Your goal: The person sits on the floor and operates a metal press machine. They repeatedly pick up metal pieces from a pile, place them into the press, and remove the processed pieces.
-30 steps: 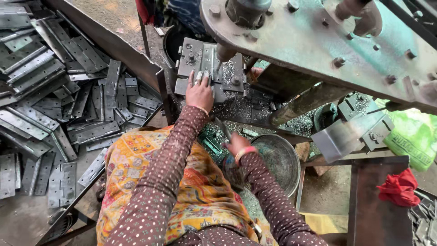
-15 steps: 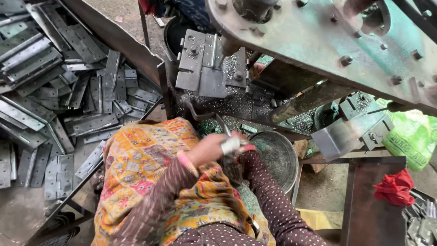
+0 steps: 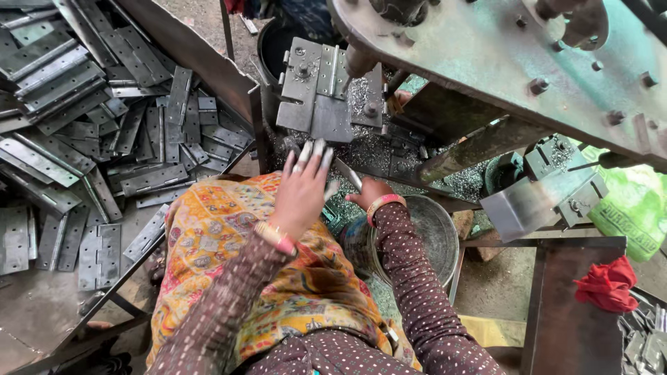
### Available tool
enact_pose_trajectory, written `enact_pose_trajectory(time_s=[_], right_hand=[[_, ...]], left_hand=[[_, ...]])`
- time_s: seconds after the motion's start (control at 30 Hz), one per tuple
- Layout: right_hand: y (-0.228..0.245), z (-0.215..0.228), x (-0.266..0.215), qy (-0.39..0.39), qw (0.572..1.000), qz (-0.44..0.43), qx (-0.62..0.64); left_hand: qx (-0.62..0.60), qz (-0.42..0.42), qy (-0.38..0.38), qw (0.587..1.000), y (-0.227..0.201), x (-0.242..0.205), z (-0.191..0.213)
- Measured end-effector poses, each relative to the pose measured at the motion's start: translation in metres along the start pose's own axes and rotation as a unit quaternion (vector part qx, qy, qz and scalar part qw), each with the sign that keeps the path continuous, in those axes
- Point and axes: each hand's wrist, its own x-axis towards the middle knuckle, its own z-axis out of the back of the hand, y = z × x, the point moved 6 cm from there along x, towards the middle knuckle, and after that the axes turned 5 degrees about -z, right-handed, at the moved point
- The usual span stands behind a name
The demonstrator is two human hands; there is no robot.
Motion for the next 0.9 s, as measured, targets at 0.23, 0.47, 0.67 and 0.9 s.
enact_pose_trajectory(time_s=[0.23, 0.47, 0.67, 0.9], right_hand=[[0.002, 0.002, -0.003, -0.007, 1.000, -0.013, -0.001], [-0.026, -0.060, 0.005, 0.015, 0.995, -0.054, 0.080], [-0.038, -0.128, 0.003, -0.211, 0.969, 0.069, 0.111], [-0.053, -0.121, 0.023, -0.132, 0.988, 0.001, 0.080]], left_hand=[[0.090, 0.075, 0.145, 0.983, 0.069, 0.120, -0.092], [0.117, 0.104, 0.228, 0.961, 0.102, 0.131, -0.144], [0.126, 0.064, 0.163, 0.976, 0.097, 0.133, -0.121], [0.022, 0.065, 0.022, 0.997, 0.110, 0.110, -0.062]])
